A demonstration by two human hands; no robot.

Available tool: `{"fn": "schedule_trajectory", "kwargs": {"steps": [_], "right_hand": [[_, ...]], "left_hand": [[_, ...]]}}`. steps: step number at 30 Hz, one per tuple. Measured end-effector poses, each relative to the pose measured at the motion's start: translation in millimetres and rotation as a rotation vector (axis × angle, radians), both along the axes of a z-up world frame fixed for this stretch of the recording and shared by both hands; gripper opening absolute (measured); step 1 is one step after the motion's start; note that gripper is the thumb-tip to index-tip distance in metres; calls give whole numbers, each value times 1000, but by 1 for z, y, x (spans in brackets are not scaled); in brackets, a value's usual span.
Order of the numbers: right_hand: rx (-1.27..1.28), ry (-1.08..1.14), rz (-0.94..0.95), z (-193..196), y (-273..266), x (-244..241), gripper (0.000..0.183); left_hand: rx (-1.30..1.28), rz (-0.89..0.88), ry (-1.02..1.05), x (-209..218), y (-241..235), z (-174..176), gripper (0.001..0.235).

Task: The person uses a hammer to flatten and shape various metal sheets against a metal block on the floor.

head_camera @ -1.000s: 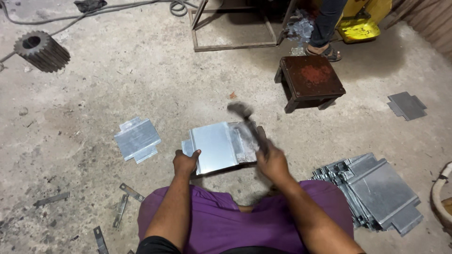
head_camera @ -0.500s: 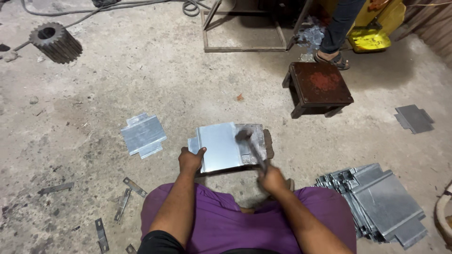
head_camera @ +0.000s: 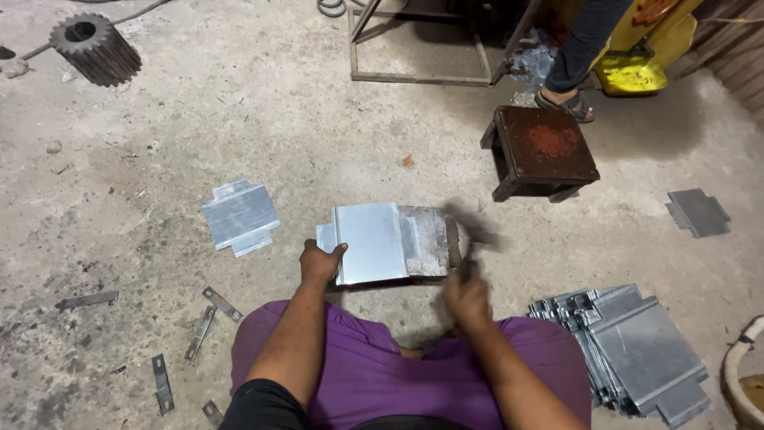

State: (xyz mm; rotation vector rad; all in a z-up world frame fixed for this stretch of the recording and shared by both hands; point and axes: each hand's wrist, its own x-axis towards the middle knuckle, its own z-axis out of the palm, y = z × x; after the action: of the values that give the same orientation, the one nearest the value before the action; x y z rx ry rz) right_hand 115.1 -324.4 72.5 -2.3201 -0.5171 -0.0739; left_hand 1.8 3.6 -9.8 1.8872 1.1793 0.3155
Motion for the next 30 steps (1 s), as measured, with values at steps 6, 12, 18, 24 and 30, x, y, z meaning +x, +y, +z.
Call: {"fn": "schedule_trajectory", "kwargs": {"steps": [6, 12, 18, 24, 30], "right_hand": [[-126, 0, 181, 49, 8, -11, 38], [393, -347, 241, 154, 15, -9, 4], [475, -226, 130, 33, 9, 0, 13], [-280, 4, 164, 29, 8, -17, 43], [291, -214, 159, 132, 26, -11, 12]], "left_hand": [[-62, 40, -36, -4, -2, -4, 84], [-47, 69, -32, 1, 3, -3, 81], [-83, 67, -31, 0, -1, 2, 81], [-81, 100, -69, 5, 2, -13, 83], [-83, 98, -81, 4, 6, -24, 87]]}}
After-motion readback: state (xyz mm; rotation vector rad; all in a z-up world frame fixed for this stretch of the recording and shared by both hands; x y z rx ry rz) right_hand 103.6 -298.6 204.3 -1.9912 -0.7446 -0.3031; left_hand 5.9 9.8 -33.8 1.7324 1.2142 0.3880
